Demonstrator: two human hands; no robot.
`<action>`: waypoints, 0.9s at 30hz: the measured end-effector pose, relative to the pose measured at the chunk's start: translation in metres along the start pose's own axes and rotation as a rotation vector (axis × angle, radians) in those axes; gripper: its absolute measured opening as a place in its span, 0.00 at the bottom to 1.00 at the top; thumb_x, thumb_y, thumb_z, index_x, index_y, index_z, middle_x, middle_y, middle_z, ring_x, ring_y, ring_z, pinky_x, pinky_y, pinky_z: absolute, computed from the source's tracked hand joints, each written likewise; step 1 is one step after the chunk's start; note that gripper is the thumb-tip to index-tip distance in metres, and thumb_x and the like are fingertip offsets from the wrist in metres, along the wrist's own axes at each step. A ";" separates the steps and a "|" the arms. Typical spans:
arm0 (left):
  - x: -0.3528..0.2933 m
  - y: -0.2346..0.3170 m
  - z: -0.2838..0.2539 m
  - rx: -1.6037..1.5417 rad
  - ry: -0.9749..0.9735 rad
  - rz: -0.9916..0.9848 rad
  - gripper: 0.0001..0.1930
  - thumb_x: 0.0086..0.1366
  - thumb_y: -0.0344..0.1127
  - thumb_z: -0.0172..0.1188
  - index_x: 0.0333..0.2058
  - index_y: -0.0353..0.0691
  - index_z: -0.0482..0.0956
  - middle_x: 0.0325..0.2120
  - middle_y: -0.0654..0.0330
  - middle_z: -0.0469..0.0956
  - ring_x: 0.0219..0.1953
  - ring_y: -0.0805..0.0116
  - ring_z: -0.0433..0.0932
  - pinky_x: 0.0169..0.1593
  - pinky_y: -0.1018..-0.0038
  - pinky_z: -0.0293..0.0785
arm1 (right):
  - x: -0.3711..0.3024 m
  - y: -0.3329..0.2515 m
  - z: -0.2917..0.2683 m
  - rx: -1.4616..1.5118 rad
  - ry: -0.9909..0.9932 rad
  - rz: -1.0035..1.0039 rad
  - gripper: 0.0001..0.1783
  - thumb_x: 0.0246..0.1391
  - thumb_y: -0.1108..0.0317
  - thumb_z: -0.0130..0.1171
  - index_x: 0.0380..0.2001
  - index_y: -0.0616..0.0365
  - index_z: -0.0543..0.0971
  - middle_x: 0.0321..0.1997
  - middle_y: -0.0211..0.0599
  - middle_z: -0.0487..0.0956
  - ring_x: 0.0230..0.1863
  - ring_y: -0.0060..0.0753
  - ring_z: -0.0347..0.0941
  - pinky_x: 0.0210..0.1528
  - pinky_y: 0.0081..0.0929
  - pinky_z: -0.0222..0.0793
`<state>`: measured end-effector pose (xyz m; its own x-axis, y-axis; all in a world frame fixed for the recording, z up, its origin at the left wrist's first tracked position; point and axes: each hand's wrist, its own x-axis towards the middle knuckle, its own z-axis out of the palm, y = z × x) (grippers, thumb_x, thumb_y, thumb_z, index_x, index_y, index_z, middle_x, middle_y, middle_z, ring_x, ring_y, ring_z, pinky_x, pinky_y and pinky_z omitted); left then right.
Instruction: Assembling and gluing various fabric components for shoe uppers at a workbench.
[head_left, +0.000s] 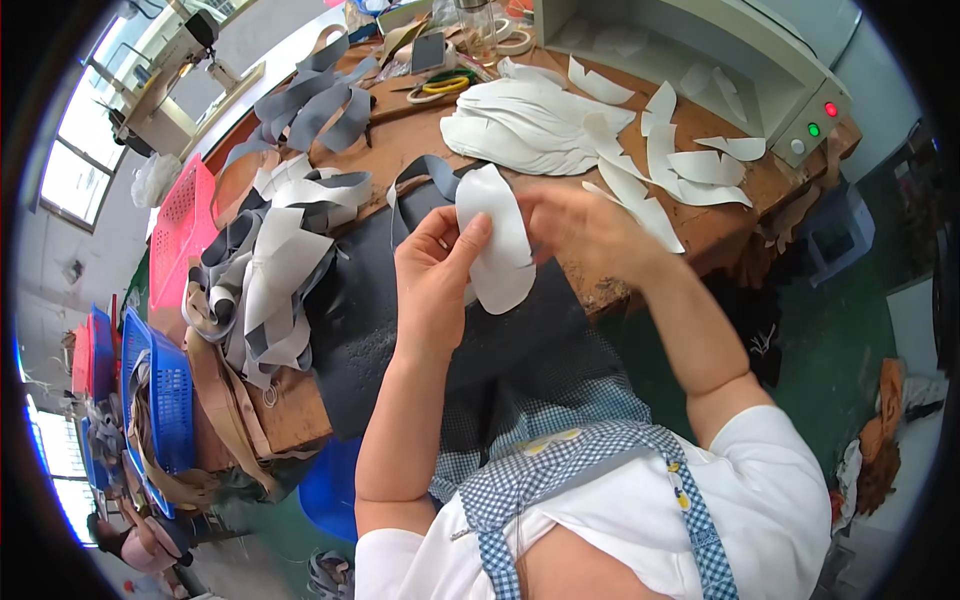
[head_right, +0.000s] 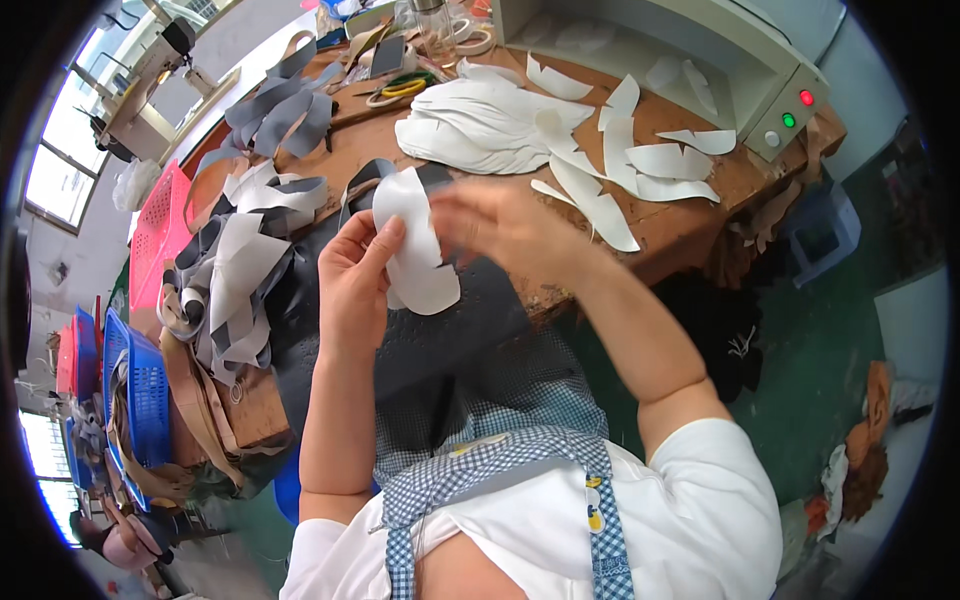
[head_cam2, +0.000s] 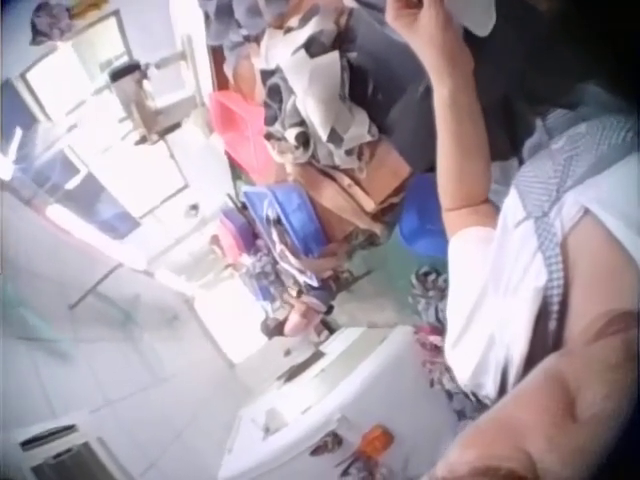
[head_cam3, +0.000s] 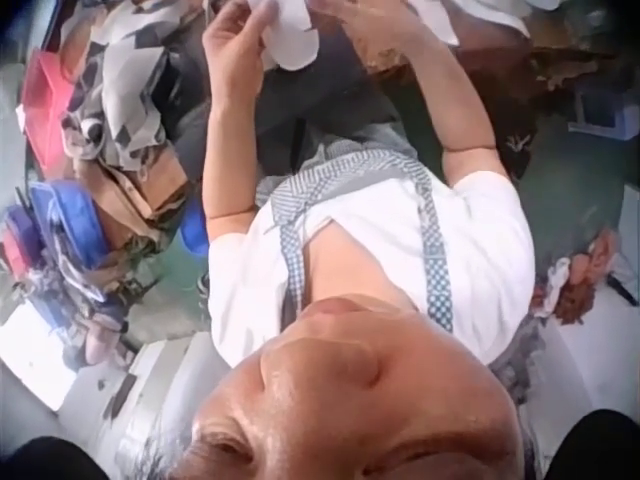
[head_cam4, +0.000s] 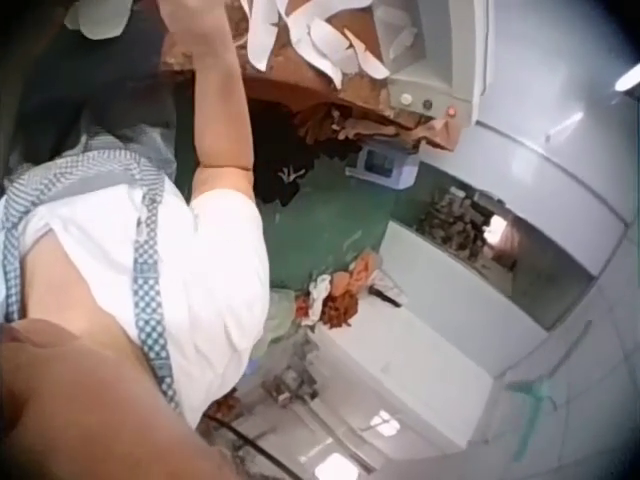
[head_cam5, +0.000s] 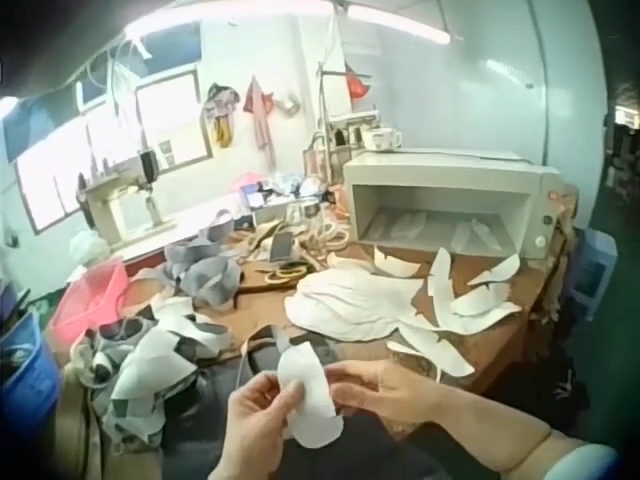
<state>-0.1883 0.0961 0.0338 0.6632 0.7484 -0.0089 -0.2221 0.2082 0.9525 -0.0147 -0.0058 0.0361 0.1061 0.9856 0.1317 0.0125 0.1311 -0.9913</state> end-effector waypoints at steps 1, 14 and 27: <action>0.002 -0.002 -0.001 0.044 0.004 0.027 0.11 0.67 0.34 0.61 0.42 0.31 0.79 0.32 0.65 0.80 0.32 0.82 0.75 0.37 0.82 0.71 | -0.008 0.010 0.011 0.047 -0.011 0.061 0.20 0.65 0.62 0.55 0.55 0.62 0.73 0.42 0.33 0.80 0.43 0.25 0.77 0.45 0.23 0.74; 0.000 -0.023 -0.047 1.271 -0.261 0.241 0.21 0.60 0.35 0.64 0.51 0.34 0.76 0.40 0.45 0.81 0.37 0.50 0.80 0.43 0.66 0.75 | -0.032 0.060 0.028 0.321 0.369 0.117 0.17 0.57 0.72 0.59 0.50 0.61 0.75 0.41 0.30 0.81 0.43 0.19 0.76 0.46 0.19 0.73; -0.018 -0.031 -0.031 0.359 0.010 -0.161 0.14 0.72 0.33 0.51 0.50 0.30 0.78 0.37 0.62 0.81 0.40 0.77 0.75 0.47 0.78 0.71 | -0.016 0.050 0.052 0.229 0.424 -0.030 0.24 0.55 0.78 0.62 0.54 0.63 0.69 0.47 0.38 0.78 0.44 0.25 0.79 0.46 0.25 0.78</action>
<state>-0.2157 0.0955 -0.0052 0.6614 0.7308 -0.1686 0.1500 0.0914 0.9845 -0.0679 -0.0095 -0.0158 0.5058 0.8568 0.1003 -0.1929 0.2256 -0.9549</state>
